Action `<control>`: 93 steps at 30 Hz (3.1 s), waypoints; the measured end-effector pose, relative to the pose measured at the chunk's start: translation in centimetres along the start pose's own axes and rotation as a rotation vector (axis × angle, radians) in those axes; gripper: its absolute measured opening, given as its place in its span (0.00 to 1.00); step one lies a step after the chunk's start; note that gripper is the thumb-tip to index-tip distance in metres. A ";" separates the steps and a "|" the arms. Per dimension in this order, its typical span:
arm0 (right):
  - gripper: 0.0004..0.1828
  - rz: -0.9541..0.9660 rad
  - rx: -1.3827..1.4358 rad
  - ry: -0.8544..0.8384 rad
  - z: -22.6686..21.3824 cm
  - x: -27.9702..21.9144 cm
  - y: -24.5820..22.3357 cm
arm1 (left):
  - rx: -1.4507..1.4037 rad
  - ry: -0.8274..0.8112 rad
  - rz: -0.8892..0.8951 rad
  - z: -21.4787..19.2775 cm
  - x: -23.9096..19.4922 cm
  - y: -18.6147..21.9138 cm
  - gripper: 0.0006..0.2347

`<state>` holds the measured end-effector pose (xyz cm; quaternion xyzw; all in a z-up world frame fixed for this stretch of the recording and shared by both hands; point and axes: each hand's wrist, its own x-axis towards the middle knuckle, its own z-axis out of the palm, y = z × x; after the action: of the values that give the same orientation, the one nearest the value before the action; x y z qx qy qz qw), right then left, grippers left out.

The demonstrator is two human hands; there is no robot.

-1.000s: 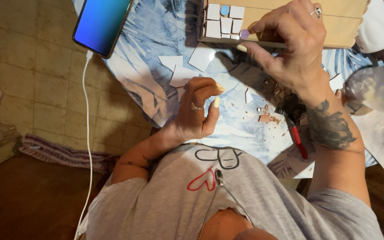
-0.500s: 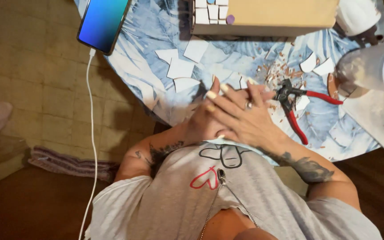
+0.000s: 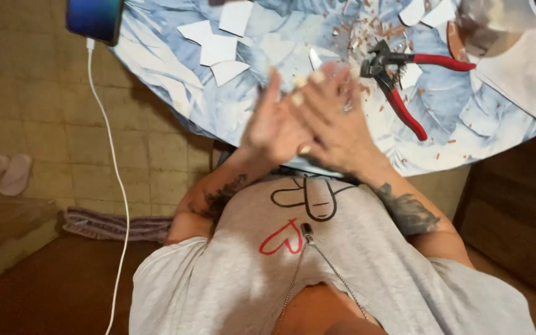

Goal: Nipping small white tiles into smaller pieces using tile nippers for a mosaic project.

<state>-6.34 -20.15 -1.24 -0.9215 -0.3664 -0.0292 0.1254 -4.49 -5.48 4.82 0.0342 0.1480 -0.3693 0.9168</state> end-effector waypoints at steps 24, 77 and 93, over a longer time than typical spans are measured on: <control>0.14 0.628 0.045 0.726 -9.5 -16.2 5.9 | 2.555 0.197 0.997 -3.6 1.1 2.0 0.16; 0.10 0.250 0.200 0.197 -6.2 -4.0 15.1 | 1.036 -0.139 0.463 0.8 8.1 3.4 0.10; 0.21 0.220 0.150 0.079 -6.8 -2.4 12.3 | 1.281 -0.142 0.836 1.0 8.1 3.8 0.05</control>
<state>0.51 -32.08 2.38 -0.9423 -0.2590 -0.0242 0.2110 3.88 -8.33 3.15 0.5880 -0.1793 -0.0068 0.7887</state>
